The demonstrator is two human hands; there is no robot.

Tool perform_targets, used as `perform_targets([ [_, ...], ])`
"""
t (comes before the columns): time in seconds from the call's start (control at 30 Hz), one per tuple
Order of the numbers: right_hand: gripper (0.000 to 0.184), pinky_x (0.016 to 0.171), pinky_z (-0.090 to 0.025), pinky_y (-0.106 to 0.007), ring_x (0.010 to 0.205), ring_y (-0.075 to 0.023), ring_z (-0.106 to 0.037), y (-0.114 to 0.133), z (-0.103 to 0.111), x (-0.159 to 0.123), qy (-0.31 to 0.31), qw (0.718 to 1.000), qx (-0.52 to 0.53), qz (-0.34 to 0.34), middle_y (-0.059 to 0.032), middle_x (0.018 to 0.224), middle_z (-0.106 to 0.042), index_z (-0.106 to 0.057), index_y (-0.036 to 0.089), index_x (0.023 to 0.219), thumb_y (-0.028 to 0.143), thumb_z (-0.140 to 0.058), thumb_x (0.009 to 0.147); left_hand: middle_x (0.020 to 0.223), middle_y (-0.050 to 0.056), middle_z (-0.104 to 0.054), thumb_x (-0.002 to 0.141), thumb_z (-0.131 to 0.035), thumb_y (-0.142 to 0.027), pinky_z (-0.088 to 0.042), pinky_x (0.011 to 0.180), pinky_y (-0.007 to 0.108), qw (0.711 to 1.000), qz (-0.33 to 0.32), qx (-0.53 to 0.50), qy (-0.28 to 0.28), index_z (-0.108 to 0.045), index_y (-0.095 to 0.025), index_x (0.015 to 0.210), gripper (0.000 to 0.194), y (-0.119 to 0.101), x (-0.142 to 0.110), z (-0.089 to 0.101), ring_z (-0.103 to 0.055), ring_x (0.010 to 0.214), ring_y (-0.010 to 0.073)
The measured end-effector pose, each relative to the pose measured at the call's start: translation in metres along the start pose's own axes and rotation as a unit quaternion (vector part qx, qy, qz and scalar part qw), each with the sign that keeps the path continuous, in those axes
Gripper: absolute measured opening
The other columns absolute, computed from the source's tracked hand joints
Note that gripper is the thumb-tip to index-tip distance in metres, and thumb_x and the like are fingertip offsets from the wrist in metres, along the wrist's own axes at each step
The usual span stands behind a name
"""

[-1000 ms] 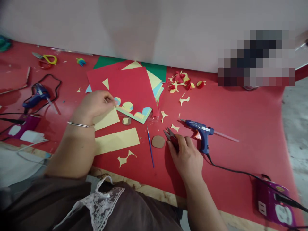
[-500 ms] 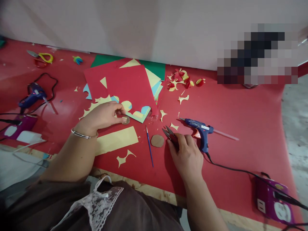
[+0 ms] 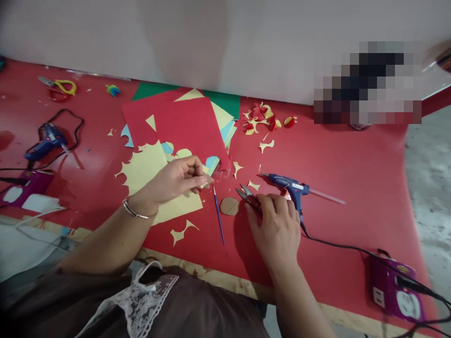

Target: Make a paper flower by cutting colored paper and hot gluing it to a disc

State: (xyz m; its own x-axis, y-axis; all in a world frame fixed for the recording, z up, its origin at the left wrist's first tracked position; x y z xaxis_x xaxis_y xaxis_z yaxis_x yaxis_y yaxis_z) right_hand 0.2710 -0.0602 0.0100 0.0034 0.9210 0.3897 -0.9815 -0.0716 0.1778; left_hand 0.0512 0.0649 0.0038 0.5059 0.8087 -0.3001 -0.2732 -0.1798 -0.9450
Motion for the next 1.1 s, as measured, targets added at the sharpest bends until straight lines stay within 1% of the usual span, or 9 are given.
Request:
perform_targets([
  [0.07, 0.023, 0.088, -0.058, -0.044, 0.096, -0.0287, -0.070, 0.009, 0.012, 0.005, -0.026, 0.996, 0.082, 0.018, -0.0107, 0.103, -0.075, -0.073, 0.018, 0.119, 0.037, -0.069, 0.106, 0.077, -0.001, -0.064, 0.092, -0.076, -0.029, -0.052, 0.069, 0.029, 0.987, 0.032, -0.146, 0.059, -0.051, -0.023, 0.085, 0.027, 0.007, -0.002, -0.032, -0.067, 0.075, 0.0142],
  [0.13, 0.020, 0.086, -0.060, -0.040, 0.095, -0.0250, -0.072, 0.020, 0.019, 0.012, -0.023, 0.986, 0.161, 0.035, -0.0090, 0.104, -0.075, -0.071, 0.020, 0.122, 0.031, -0.072, 0.105, 0.073, -0.003, -0.062, 0.090, -0.078, -0.027, -0.051, 0.069, 0.026, 0.962, 0.057, -0.251, 0.096, -0.053, -0.022, 0.086, 0.026, 0.013, -0.004, -0.055, -0.063, 0.069, 0.0109],
  [0.2, 0.017, 0.082, -0.060, -0.036, 0.095, -0.0226, -0.073, 0.031, 0.024, 0.018, -0.015, 0.975, 0.216, 0.056, -0.0076, 0.105, -0.075, -0.070, 0.022, 0.121, 0.026, -0.072, 0.104, 0.074, -0.003, -0.065, 0.085, -0.083, -0.024, -0.053, 0.073, 0.025, 0.937, 0.087, -0.315, 0.123, -0.056, -0.021, 0.087, 0.027, 0.018, -0.008, -0.071, -0.065, 0.070, 0.0101],
  [0.27, 0.015, 0.082, -0.061, -0.036, 0.096, -0.0226, -0.073, 0.041, 0.027, 0.022, -0.017, 0.966, 0.247, 0.079, -0.0063, 0.102, -0.075, -0.069, 0.023, 0.118, 0.022, -0.073, 0.103, 0.076, -0.002, -0.068, 0.082, -0.089, -0.025, -0.054, 0.078, 0.025, 0.918, 0.109, -0.353, 0.144, -0.059, -0.019, 0.086, 0.031, 0.021, -0.011, -0.080, -0.068, 0.074, 0.0104],
  [0.4, 0.018, 0.083, -0.062, -0.038, 0.096, -0.0236, -0.074, 0.046, 0.025, 0.027, -0.020, 0.958, 0.271, 0.096, -0.0073, 0.102, -0.075, -0.070, 0.023, 0.119, 0.019, -0.074, 0.102, 0.077, -0.002, -0.067, 0.081, -0.097, -0.037, -0.053, 0.077, 0.023, 0.903, 0.103, -0.380, 0.173, -0.061, -0.018, 0.083, 0.041, 0.020, -0.014, -0.083, -0.066, 0.075, 0.0094],
  [0.6, 0.018, 0.078, -0.063, -0.038, 0.091, -0.0226, -0.073, 0.045, 0.018, 0.026, -0.013, 0.954, 0.287, 0.090, -0.0079, 0.102, -0.075, -0.072, 0.024, 0.117, 0.017, -0.074, 0.101, 0.073, -0.003, -0.062, 0.080, -0.097, -0.055, -0.053, 0.076, 0.025, 0.913, 0.085, -0.362, 0.167, -0.063, -0.017, 0.082, 0.050, 0.027, -0.008, -0.084, -0.059, 0.072, 0.0099],
  [0.77, 0.012, 0.072, -0.063, -0.036, 0.083, -0.0207, -0.073, 0.046, 0.016, 0.027, -0.016, 0.947, 0.311, 0.082, -0.0055, 0.095, -0.076, -0.074, 0.024, 0.110, 0.016, -0.074, 0.101, 0.072, -0.003, -0.059, 0.072, -0.098, -0.065, -0.053, 0.073, 0.026, 0.919, 0.096, -0.351, 0.154, -0.062, -0.018, 0.079, 0.060, 0.032, -0.007, -0.086, -0.056, 0.071, 0.0107],
  [1.0, 0.013, 0.068, -0.062, -0.034, 0.083, -0.0200, -0.073, 0.041, 0.009, 0.026, -0.008, 0.943, 0.327, 0.058, -0.0058, 0.096, -0.077, -0.074, 0.024, 0.110, 0.016, -0.073, 0.101, 0.082, -0.002, -0.061, 0.070, -0.098, -0.067, -0.055, 0.076, 0.026, 0.921, 0.092, -0.355, 0.133, -0.060, -0.017, 0.078, 0.063, 0.034, -0.006, -0.088, -0.062, 0.078, 0.0111],
  [1.1, 0.008, 0.065, -0.060, -0.032, 0.080, -0.0186, -0.072, 0.040, 0.007, 0.027, -0.001, 0.937, 0.346, 0.043, -0.0046, 0.093, -0.076, -0.074, 0.024, 0.106, 0.018, -0.073, 0.101, 0.078, -0.003, -0.059, 0.069, -0.098, -0.068, -0.054, 0.074, 0.026, 0.922, 0.088, -0.353, 0.133, -0.059, -0.018, 0.078, 0.064, 0.036, -0.005, -0.088, -0.061, 0.075, 0.0109],
])
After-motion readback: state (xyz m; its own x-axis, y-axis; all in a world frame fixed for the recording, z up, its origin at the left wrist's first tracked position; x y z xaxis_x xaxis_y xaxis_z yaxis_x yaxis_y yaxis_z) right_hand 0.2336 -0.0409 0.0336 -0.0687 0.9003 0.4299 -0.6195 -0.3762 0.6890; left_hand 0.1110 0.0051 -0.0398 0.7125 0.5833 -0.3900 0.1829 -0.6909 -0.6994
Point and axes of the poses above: each hand's wrist, its own x-axis towards the middle knuckle, its own z-axis out of the back of the hand, y = z × x, the point moved 8 cm from there along x, towards the middle knuckle
